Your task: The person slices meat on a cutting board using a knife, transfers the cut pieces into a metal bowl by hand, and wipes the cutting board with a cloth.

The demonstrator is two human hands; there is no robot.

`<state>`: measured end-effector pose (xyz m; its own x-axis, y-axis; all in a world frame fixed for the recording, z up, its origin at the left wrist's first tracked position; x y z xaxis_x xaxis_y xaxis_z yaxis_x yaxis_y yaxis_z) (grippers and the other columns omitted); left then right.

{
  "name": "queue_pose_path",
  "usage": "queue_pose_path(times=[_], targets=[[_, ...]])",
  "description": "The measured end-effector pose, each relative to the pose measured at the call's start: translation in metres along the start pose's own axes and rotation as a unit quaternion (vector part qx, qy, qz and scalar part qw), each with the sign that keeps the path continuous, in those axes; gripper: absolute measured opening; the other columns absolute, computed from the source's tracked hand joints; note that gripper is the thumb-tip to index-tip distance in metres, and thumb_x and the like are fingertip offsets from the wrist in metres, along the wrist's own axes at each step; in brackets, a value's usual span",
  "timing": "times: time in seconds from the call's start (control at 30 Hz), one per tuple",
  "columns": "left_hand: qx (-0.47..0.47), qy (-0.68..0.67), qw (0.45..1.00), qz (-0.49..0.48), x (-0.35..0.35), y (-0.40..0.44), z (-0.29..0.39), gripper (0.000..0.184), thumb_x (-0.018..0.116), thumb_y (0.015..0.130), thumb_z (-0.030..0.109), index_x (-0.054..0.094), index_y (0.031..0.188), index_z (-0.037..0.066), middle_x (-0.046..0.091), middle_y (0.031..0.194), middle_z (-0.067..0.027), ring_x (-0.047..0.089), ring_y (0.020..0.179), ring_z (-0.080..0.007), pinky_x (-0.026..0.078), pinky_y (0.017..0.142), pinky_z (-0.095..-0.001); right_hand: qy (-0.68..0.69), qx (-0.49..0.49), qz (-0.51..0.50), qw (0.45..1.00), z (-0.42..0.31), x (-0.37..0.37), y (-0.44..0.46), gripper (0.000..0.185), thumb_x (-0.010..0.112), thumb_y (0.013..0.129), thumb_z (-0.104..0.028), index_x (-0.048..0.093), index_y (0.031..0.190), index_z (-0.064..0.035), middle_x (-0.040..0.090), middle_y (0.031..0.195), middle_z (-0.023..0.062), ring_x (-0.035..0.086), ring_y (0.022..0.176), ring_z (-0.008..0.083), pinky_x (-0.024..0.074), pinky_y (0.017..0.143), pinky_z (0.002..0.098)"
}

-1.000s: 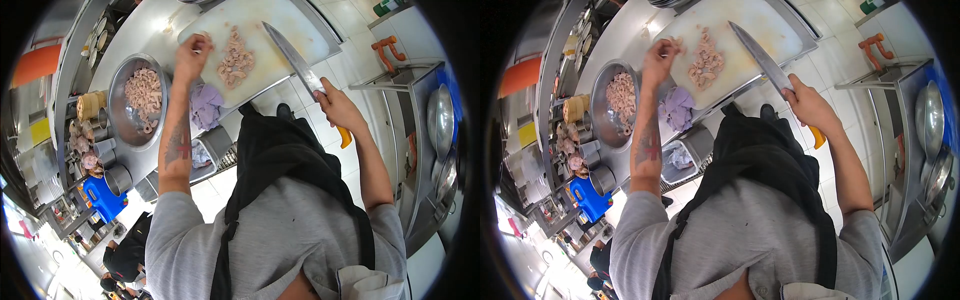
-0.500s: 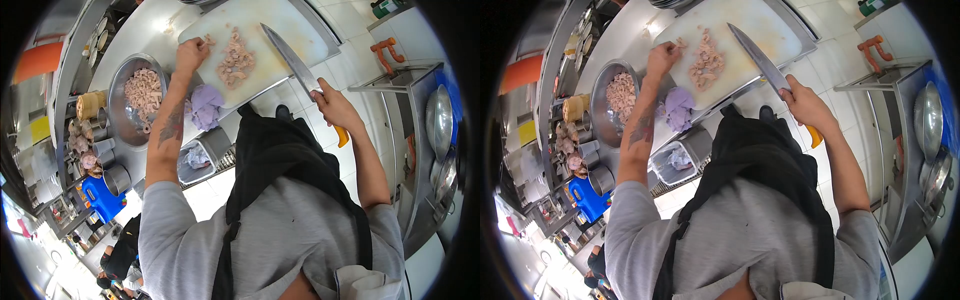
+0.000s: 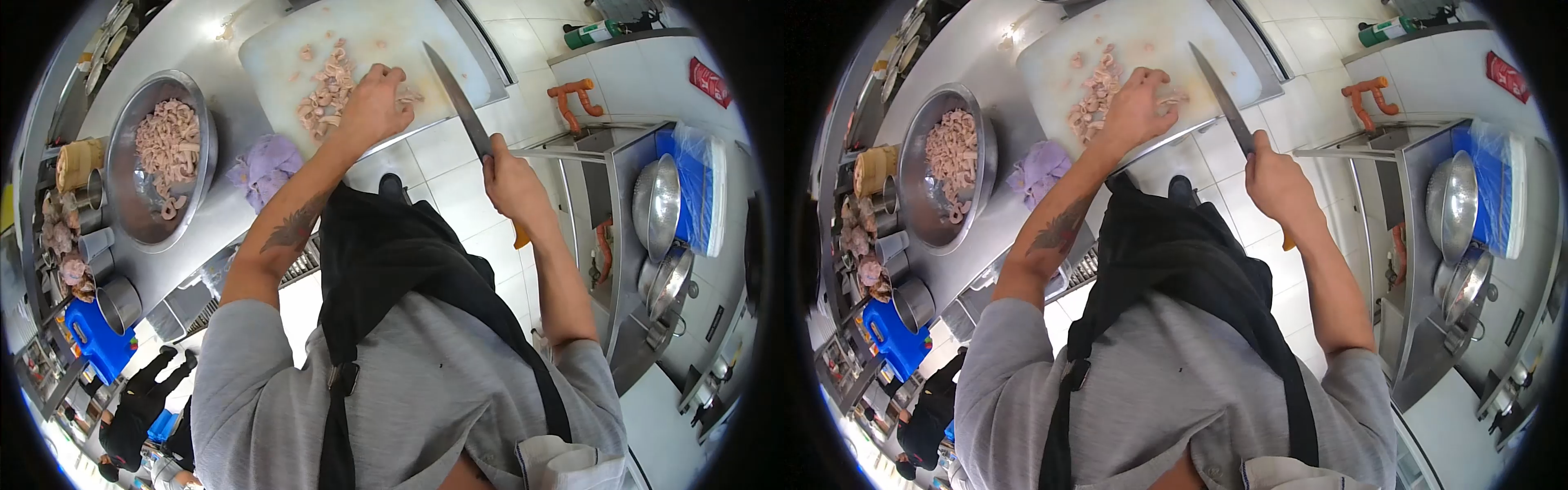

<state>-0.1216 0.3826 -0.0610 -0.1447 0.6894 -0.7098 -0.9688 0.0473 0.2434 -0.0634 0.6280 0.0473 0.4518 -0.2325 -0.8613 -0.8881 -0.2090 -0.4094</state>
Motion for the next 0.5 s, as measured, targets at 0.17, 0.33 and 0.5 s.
queue_pose_path(times=[0.17,0.33,0.5], targets=[[0.073,0.025,0.995,-0.059,0.005,0.005,-0.019,0.023,0.070,0.081,0.015,0.071,0.101,0.005,0.067,0.101,-0.0136,0.065,0.100,-0.0365,0.056,0.088,-0.0464,-0.056,-0.034,-0.052,0.997,-0.028,-0.029,-0.034,0.018,0.046,0.100,-0.010,0.047,0.113,0.0023,0.067,0.079,0.0336,0.067,0.077,0.0547,0.0510,0.073,0.0652],[0.075,0.014,0.994,-0.072,0.007,0.006,-0.025,0.021,0.069,0.081,0.014,0.071,0.099,0.005,0.068,0.099,-0.0129,0.066,0.101,-0.0342,0.055,0.089,-0.0447,-0.035,-0.055,-0.105,0.992,-0.019,0.007,-0.015,0.019,0.045,0.098,-0.007,0.047,0.114,0.0030,0.067,0.081,0.0349,0.067,0.080,0.0553,0.0511,0.075,0.0648],[0.105,0.037,0.989,-0.102,0.000,0.006,-0.023,0.020,0.069,0.084,0.015,0.075,0.101,0.006,0.072,0.097,-0.0123,0.069,0.100,-0.0306,0.057,0.088,-0.0424,0.069,-0.080,-0.028,0.994,-0.026,0.060,0.072,0.020,0.046,0.105,-0.015,0.043,0.117,0.0014,0.067,0.077,0.0325,0.068,0.067,0.0488,0.0531,0.061,0.0584]])
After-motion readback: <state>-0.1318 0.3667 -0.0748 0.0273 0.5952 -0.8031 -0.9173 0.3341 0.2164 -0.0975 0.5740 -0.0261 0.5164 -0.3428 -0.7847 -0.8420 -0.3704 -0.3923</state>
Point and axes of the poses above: each hand's wrist, its own y-axis towards the middle knuckle, its own x-axis out of the palm, z = x × y, the point moved 1 cm from there along y, towards the middle knuckle
